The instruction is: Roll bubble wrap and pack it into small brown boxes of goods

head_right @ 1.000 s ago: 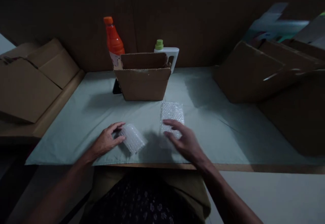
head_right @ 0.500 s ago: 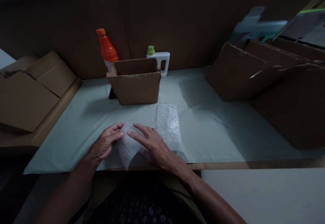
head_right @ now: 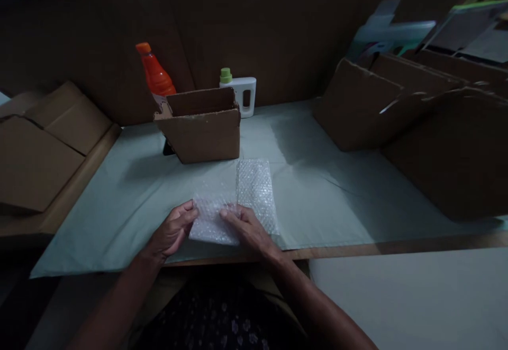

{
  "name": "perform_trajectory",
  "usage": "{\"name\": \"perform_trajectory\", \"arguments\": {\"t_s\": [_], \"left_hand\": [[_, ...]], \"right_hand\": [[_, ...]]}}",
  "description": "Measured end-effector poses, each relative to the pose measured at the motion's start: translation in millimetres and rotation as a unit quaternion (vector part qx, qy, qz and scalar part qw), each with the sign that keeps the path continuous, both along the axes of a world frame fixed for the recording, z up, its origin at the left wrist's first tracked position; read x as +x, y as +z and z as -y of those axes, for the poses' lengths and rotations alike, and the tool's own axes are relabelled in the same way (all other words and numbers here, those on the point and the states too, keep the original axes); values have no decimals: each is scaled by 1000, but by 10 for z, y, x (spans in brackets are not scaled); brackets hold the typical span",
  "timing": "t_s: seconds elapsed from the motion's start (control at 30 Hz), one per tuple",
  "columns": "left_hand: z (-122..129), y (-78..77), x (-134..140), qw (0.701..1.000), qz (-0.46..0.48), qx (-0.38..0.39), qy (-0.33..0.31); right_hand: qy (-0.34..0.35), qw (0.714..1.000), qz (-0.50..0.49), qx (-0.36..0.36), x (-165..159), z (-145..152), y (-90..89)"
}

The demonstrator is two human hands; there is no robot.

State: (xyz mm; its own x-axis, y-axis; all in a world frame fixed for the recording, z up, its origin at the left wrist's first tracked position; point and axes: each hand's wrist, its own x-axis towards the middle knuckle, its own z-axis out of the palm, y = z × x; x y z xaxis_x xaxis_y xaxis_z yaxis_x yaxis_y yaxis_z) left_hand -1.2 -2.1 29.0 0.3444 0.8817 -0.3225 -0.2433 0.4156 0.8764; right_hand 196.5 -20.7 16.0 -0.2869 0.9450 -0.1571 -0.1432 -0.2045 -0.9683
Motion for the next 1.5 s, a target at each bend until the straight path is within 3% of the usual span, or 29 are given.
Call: {"name": "perform_trajectory", "arguments": {"t_s": [0.1,0.2,0.4,0.5,0.63,0.77,0.87,0.93,1.0,1.07,1.13,1.2,1.27,1.37,1.5], "left_hand": [[-7,-56,43,995,-3,-32,98],[0,-105,3,982,1,-16,191],[22,-132,-85,977,-12,4,214],[-14,-94,-65,973,-3,-12,228],[-129,-30,44,981,-10,-2,196],[-320,-38,177,985,-61,40,160],[-486,-96,193,981,-124,55,137],[-575,-138,143,979,-146,56,131],[-623,-169,57,976,-168,64,127],[-628,-190,-34,967,-211,80,121],[-602,-204,-101,954,-263,93,112],[-564,-218,-130,942,-302,106,99],[-533,-232,-126,930,-333,137,78],[-514,-252,-96,899,-392,188,50],[-503,-271,-64,843,-477,250,5]], "right_hand": [[-23,992,99,77,19,29,16],[-71,954,233,174,53,67,14],[-133,865,325,359,53,121,-100],[-160,839,323,407,140,158,-85],[-121,849,258,445,362,251,55],[8,855,247,455,462,378,206],[83,861,279,418,490,431,232],[70,872,302,379,575,392,190],[-1,873,346,343,728,264,116],[-75,842,432,314,900,62,39],[-111,777,546,294,1021,-169,-19],[-109,707,642,276,1048,-373,-62],[-95,672,686,264,989,-514,-109],[-84,693,668,257,856,-583,-181],[-169,799,520,250,782,-442,-78]]}}
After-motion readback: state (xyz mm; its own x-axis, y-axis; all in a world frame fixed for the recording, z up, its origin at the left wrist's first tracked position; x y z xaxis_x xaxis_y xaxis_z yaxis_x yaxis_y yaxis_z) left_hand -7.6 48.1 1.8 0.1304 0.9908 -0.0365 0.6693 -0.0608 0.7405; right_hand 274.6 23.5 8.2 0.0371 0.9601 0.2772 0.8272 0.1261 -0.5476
